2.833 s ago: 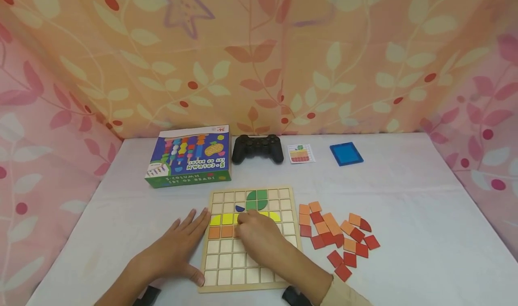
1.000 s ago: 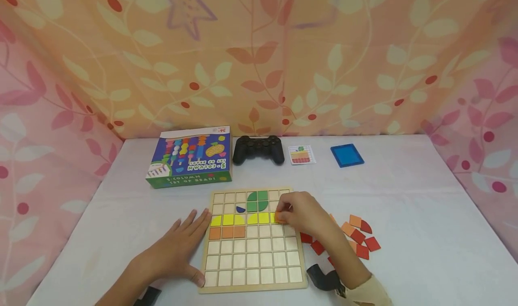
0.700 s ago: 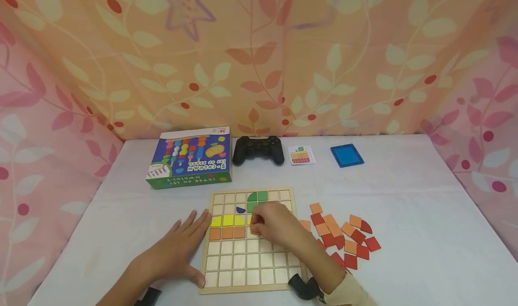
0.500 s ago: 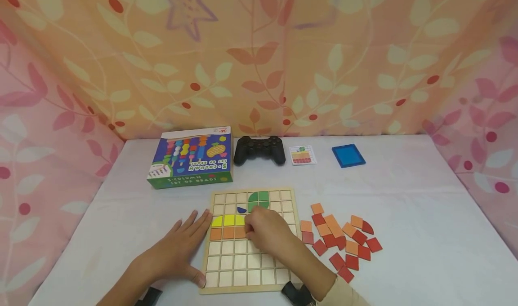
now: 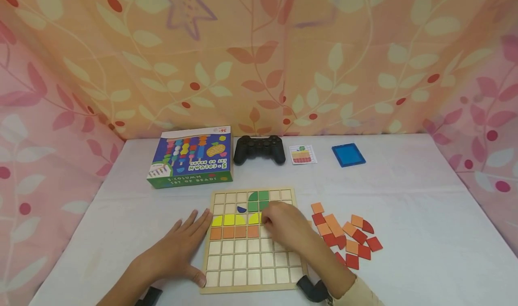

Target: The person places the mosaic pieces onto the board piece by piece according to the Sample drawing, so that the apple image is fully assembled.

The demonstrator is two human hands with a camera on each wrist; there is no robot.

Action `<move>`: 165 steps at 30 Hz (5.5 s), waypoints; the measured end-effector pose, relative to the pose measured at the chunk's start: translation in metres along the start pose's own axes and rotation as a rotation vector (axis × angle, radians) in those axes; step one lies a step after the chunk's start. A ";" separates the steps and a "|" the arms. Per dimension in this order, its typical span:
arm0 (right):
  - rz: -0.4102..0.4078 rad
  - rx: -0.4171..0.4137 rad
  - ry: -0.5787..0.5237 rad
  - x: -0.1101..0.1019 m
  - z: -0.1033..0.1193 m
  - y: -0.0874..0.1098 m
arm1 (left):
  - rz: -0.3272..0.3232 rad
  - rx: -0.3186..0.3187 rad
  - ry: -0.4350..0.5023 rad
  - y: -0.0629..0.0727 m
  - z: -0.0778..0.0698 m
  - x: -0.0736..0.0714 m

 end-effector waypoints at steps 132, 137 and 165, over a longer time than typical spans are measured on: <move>-0.038 0.089 0.250 -0.043 -0.064 0.033 | -0.023 0.016 -0.060 0.000 -0.008 0.001; -0.005 -0.052 0.167 -0.030 -0.043 0.022 | -0.030 -0.007 -0.047 0.001 -0.006 0.002; 0.143 0.344 0.124 -0.063 -0.075 0.029 | -0.009 -0.006 -0.055 -0.001 -0.004 0.002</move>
Point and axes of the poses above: each hand's wrist, its own y-axis away from the middle knuckle, its own x-axis out of the palm, z = x × y, the point moved 2 cm from there along -y, towards the middle knuckle, and after that the axes turned 5 degrees about x, right-handed, at the moved point
